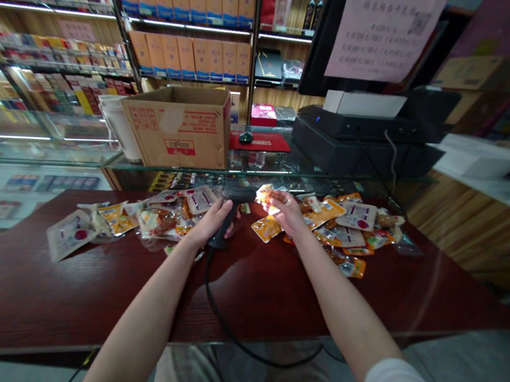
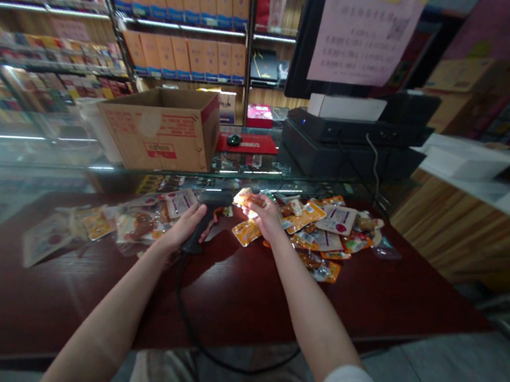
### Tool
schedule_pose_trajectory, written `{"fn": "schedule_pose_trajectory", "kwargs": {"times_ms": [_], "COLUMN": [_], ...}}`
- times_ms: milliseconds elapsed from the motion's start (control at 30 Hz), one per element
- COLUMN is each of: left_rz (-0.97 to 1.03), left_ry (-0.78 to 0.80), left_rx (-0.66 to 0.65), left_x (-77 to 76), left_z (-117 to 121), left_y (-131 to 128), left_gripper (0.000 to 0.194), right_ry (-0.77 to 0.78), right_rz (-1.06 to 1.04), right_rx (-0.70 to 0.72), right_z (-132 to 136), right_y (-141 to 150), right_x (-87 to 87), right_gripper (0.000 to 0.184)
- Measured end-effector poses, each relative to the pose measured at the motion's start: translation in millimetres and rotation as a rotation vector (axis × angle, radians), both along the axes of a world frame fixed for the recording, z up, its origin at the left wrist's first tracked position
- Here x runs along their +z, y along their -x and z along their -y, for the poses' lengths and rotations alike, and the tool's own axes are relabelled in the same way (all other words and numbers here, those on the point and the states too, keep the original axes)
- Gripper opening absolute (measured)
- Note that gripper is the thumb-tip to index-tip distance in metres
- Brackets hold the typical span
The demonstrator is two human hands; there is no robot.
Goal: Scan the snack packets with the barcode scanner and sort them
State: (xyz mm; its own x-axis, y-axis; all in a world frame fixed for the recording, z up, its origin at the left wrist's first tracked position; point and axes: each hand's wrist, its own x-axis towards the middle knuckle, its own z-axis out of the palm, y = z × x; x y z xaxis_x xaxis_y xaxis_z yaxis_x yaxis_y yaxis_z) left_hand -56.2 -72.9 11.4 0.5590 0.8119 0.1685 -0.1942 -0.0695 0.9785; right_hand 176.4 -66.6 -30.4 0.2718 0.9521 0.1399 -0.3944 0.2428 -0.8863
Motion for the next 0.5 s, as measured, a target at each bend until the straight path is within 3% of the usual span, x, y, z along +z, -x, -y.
{"fn": "schedule_pose_trajectory", "kwargs": {"times_ms": [300, 400, 500], "left_rz": [-0.082, -0.058, -0.024], "left_ry": [0.030, 0.053, 0.080], "left_rx": [-0.041, 0.009, 0.157], "left_x": [3.3, 4.8, 7.3], "left_z": [3, 3, -1], "left_y": [3, 2, 5], "left_gripper": [0.053, 0.055, 0.054], "right_ry": [-0.019, -0.049, -0.124], "right_rz": [-0.025, 0.246, 0.756], "right_rx": [-0.006, -0.166, -0.459], "right_z": [0, 0, 4], "right_y": [2, -6, -22], "right_x": [1.4, 4.5, 8.4], "right_gripper": [0.045, 0.034, 0.020]}}
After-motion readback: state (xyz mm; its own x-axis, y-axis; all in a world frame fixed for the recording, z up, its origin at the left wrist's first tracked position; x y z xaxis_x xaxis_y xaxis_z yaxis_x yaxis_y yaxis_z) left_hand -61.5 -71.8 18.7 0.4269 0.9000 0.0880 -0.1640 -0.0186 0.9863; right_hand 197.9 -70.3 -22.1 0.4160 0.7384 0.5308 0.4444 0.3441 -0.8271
